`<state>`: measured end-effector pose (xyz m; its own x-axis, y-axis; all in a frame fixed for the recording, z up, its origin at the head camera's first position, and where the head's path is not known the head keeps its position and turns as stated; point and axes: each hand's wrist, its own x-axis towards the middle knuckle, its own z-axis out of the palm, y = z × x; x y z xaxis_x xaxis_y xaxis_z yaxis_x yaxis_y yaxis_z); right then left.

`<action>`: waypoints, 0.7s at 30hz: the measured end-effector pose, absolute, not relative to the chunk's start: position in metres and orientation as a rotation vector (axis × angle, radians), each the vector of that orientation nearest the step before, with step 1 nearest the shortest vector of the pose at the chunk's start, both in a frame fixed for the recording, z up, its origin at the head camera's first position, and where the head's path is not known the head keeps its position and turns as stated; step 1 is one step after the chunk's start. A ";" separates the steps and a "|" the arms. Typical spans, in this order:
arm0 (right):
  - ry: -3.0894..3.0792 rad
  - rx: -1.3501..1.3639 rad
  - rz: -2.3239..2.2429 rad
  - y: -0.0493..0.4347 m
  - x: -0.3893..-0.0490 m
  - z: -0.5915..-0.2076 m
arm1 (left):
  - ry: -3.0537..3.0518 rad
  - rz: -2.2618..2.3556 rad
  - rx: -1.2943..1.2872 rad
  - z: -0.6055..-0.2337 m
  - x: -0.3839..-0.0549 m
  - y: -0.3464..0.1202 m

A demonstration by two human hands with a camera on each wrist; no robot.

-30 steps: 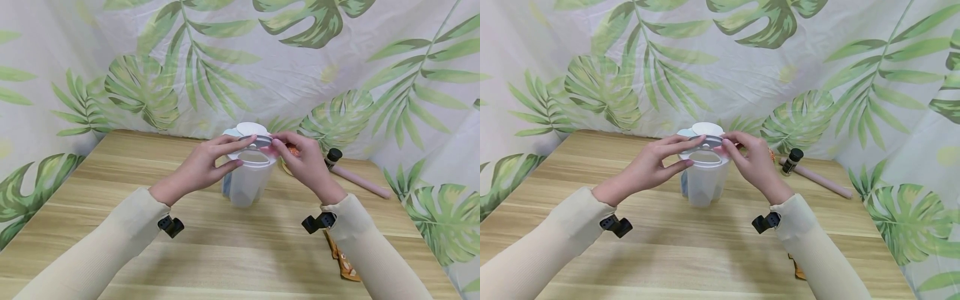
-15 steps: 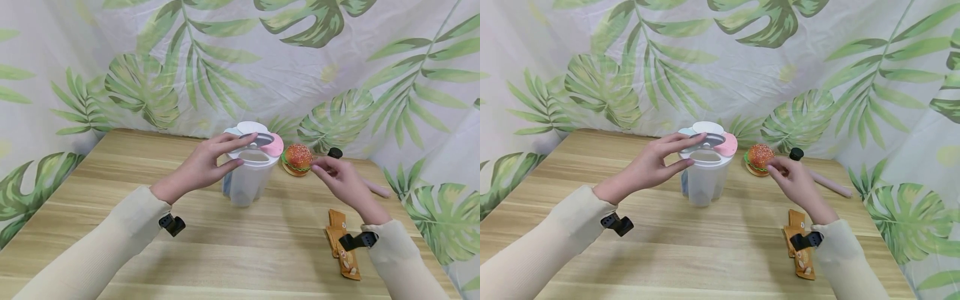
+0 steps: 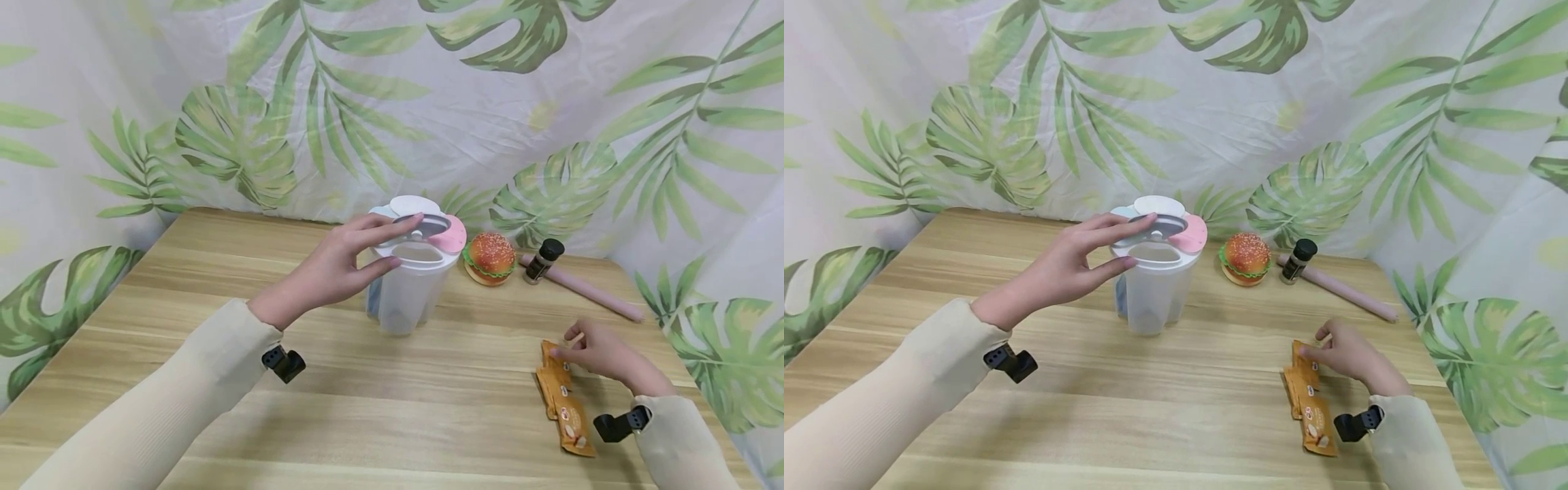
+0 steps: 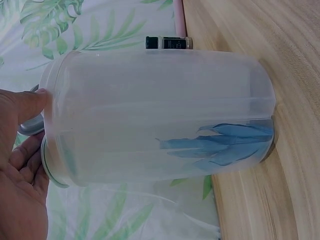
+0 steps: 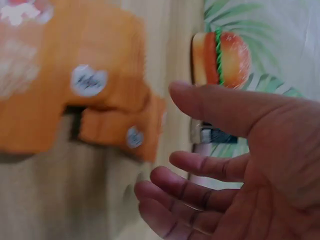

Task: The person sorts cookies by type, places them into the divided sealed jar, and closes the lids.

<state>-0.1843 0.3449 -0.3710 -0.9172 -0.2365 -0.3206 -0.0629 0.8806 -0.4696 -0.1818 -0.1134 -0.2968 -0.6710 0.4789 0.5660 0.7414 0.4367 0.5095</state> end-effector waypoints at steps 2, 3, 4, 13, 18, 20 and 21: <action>2.655 -0.211 -0.672 0.348 -0.183 -0.376 | -2.355 -1.089 -1.043 -0.297 -0.182 -0.113; 2.649 -0.211 -0.678 0.350 -0.182 -0.378 | -2.354 -1.091 -1.044 -0.297 -0.182 -0.113; 2.644 -0.217 -0.685 0.351 -0.182 -0.380 | -2.354 -1.095 -1.044 -0.296 -0.182 -0.113; 2.641 -0.230 -0.747 0.355 -0.180 -0.389 | -2.355 -1.107 -1.042 -0.296 -0.182 -0.114; 2.622 -0.190 -0.782 0.354 -0.180 -0.389 | -2.353 -1.112 -1.040 -0.296 -0.182 -0.114; 2.611 -0.176 -0.793 0.354 -0.181 -0.388 | -2.355 -1.114 -1.041 -0.296 -0.182 -0.114; 2.608 -0.172 -0.797 0.354 -0.181 -0.388 | -2.356 -1.114 -1.042 -0.296 -0.182 -0.113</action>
